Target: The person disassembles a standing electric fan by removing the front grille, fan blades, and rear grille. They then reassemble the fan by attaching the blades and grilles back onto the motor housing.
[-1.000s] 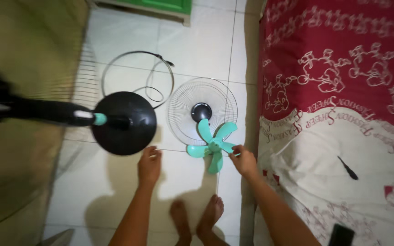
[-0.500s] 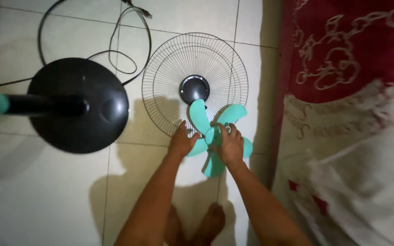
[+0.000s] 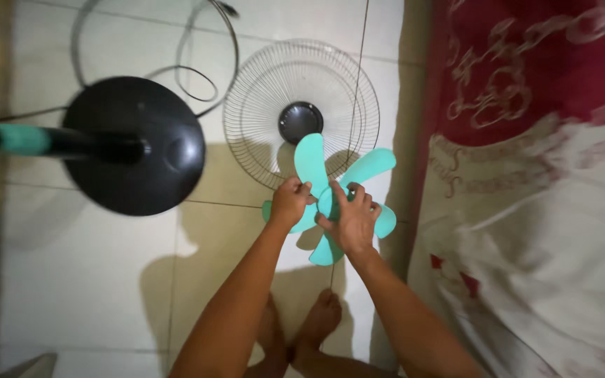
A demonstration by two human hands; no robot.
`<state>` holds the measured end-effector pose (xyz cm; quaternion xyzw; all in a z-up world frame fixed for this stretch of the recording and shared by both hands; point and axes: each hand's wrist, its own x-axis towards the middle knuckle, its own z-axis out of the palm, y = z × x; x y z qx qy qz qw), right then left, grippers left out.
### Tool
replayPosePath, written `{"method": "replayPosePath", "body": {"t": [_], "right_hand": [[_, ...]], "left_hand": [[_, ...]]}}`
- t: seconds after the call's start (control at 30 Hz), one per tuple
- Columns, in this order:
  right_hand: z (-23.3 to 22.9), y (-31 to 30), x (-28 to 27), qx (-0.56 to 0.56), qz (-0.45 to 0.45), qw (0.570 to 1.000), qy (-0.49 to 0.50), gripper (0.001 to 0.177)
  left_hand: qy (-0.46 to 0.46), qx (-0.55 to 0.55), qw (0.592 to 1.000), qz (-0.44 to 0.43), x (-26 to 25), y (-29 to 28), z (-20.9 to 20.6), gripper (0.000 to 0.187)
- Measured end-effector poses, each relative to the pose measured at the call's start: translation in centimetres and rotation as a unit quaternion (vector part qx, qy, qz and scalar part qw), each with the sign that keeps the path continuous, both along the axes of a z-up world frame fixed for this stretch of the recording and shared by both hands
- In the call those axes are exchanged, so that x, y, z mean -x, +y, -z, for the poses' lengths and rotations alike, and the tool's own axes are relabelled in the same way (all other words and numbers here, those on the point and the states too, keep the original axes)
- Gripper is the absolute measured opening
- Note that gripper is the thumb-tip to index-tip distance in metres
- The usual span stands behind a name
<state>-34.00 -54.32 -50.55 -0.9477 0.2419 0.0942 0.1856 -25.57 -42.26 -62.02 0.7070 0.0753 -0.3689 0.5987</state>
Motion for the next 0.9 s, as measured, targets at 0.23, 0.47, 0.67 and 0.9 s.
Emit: {"method": "replayPosePath", "body": {"t": [0.23, 0.47, 0.67, 0.9], "right_hand": [[-20.4, 3.0, -2.7, -0.152, 0.055, 0.979, -0.125, 0.089], [-33.3, 7.3, -8.3, -0.511, 0.137, 0.826, -0.193, 0.060], [-37.4, 14.5, -13.6, -0.679, 0.136, 0.699, -0.179, 0.049], [-39.8, 23.3, -17.5, -0.672, 0.066, 0.713, -0.188, 0.032]], "left_hand": [[-0.046, 0.099, 0.980, -0.168, -3.7, 11.1, -30.0, 0.039], [-0.103, 0.015, 0.936, -0.335, -5.1, 27.5, -48.1, 0.028], [-0.003, 0.009, 0.945, -0.327, -3.6, 38.2, -44.7, 0.026], [-0.020, -0.221, 0.971, -0.091, -7.2, 52.0, -39.5, 0.030]]}}
